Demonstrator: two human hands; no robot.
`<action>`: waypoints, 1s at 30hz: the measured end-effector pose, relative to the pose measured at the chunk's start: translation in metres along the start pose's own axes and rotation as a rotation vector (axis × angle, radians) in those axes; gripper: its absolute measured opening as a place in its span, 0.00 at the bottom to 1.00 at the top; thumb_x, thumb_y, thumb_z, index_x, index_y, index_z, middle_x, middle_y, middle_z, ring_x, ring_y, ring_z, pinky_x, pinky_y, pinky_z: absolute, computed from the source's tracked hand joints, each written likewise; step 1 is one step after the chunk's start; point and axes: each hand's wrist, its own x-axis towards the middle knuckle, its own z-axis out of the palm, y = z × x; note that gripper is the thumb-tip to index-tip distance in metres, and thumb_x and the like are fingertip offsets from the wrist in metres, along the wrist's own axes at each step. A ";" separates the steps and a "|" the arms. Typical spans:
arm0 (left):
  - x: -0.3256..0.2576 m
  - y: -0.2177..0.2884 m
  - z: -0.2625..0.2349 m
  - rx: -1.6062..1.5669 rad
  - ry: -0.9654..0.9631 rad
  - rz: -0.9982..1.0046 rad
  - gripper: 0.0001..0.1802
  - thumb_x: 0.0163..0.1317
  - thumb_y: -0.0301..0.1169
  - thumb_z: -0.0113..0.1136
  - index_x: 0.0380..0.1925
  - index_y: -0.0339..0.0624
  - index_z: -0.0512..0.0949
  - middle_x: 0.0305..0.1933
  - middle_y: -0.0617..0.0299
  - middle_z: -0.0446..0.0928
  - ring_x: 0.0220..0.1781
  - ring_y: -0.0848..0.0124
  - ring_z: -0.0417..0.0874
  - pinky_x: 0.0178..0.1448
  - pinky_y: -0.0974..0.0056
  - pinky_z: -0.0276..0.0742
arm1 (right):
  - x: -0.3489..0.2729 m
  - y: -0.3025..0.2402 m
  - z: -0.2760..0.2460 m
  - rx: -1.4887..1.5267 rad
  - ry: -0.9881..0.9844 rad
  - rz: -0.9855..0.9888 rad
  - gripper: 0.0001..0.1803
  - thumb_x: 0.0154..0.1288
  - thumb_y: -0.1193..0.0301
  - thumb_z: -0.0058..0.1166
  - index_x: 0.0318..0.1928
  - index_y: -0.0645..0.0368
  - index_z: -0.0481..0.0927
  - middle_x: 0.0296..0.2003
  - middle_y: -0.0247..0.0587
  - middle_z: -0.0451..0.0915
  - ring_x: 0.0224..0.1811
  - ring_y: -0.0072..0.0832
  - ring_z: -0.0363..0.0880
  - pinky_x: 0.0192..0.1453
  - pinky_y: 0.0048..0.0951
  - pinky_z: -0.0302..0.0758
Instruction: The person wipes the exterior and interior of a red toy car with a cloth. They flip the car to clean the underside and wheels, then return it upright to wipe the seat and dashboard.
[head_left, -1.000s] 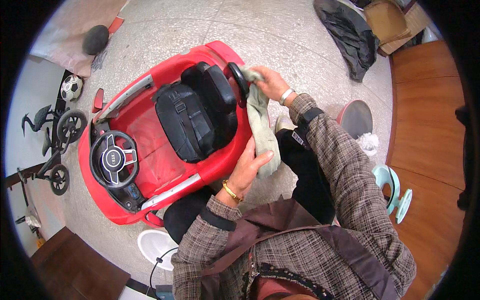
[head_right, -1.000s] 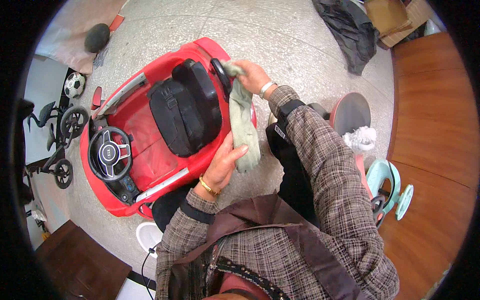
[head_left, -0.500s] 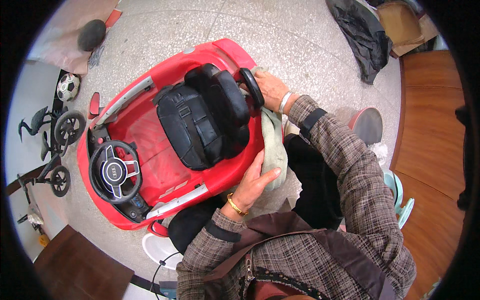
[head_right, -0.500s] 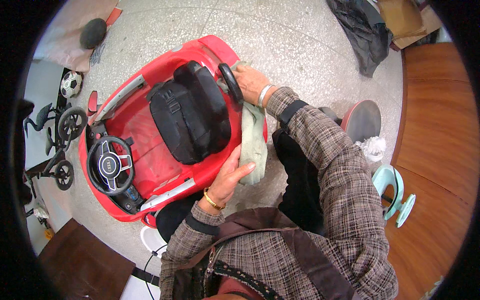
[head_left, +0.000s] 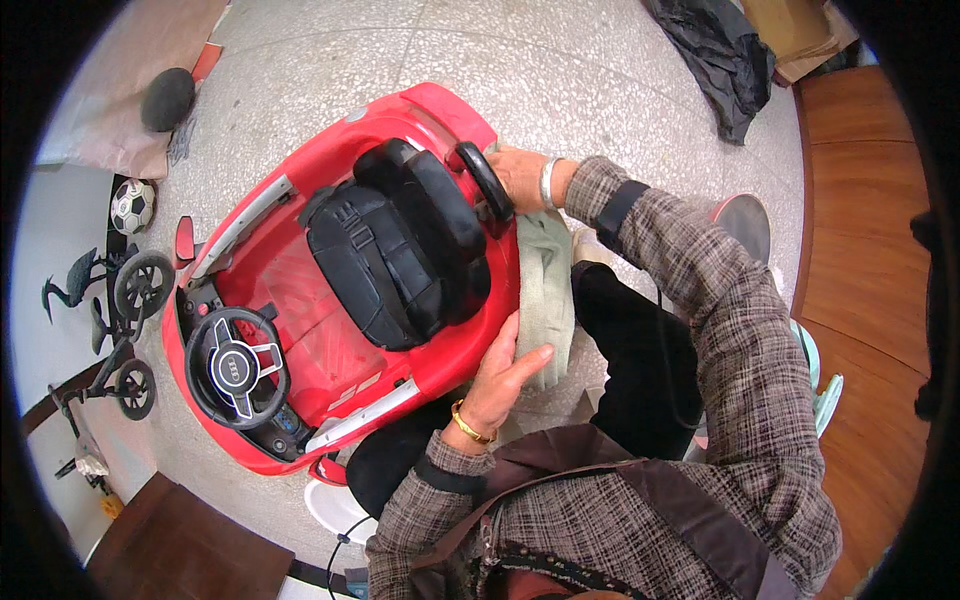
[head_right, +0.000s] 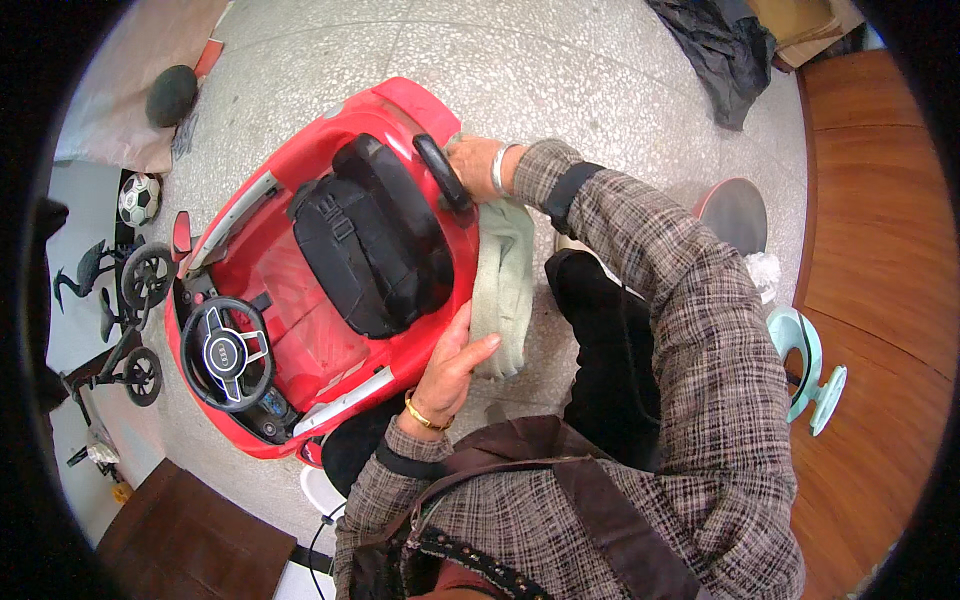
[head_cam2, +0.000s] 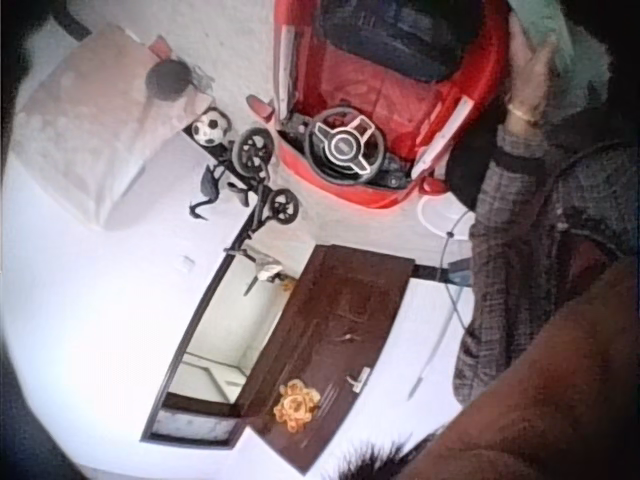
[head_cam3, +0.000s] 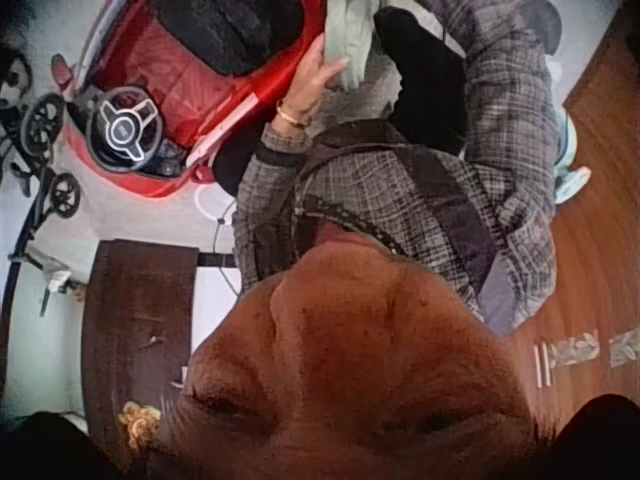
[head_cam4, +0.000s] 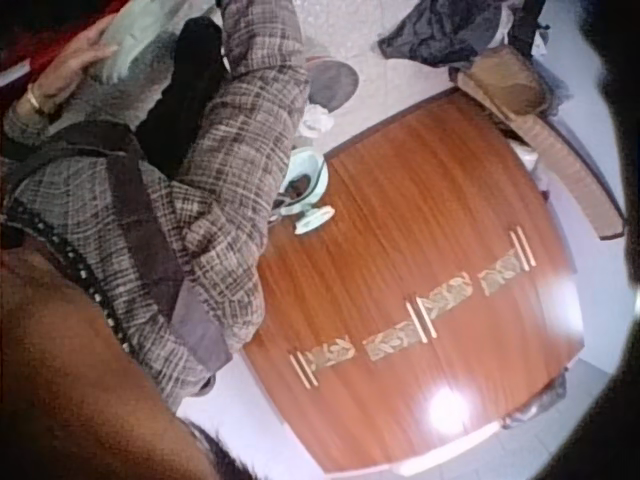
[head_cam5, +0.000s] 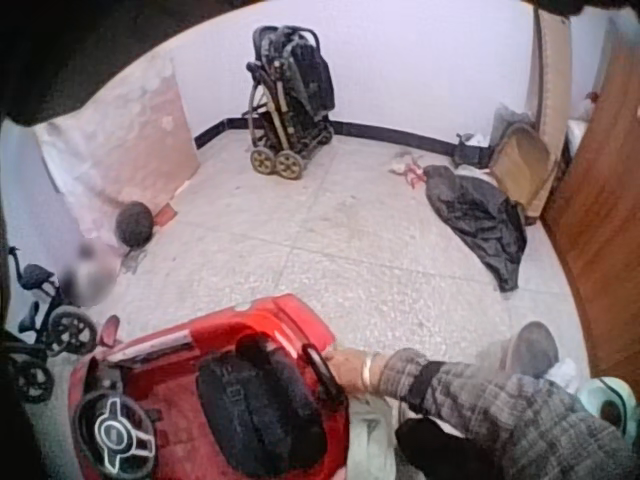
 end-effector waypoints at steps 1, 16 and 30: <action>0.000 0.001 0.000 0.007 0.004 -0.001 0.33 0.64 0.29 0.57 0.67 0.35 0.57 0.61 0.60 0.67 0.62 0.72 0.68 0.66 0.66 0.62 | 0.000 -0.003 0.002 -0.052 -0.008 0.023 0.13 0.52 0.62 0.59 0.38 0.51 0.80 0.38 0.45 0.79 0.46 0.41 0.75 0.48 0.40 0.72; 0.004 -0.002 0.001 0.039 -0.024 0.024 0.31 0.64 0.30 0.56 0.65 0.35 0.59 0.60 0.60 0.68 0.60 0.73 0.69 0.65 0.66 0.63 | 0.004 0.004 0.005 0.088 -0.011 0.129 0.16 0.55 0.58 0.60 0.35 0.58 0.82 0.34 0.52 0.81 0.42 0.47 0.80 0.47 0.42 0.75; -0.003 -0.018 0.003 0.240 -0.099 0.113 0.35 0.63 0.34 0.59 0.67 0.33 0.58 0.63 0.56 0.68 0.64 0.69 0.68 0.67 0.64 0.62 | -0.084 -0.004 -0.032 1.441 0.537 0.803 0.23 0.65 0.66 0.54 0.59 0.60 0.70 0.49 0.36 0.77 0.48 0.25 0.76 0.55 0.29 0.74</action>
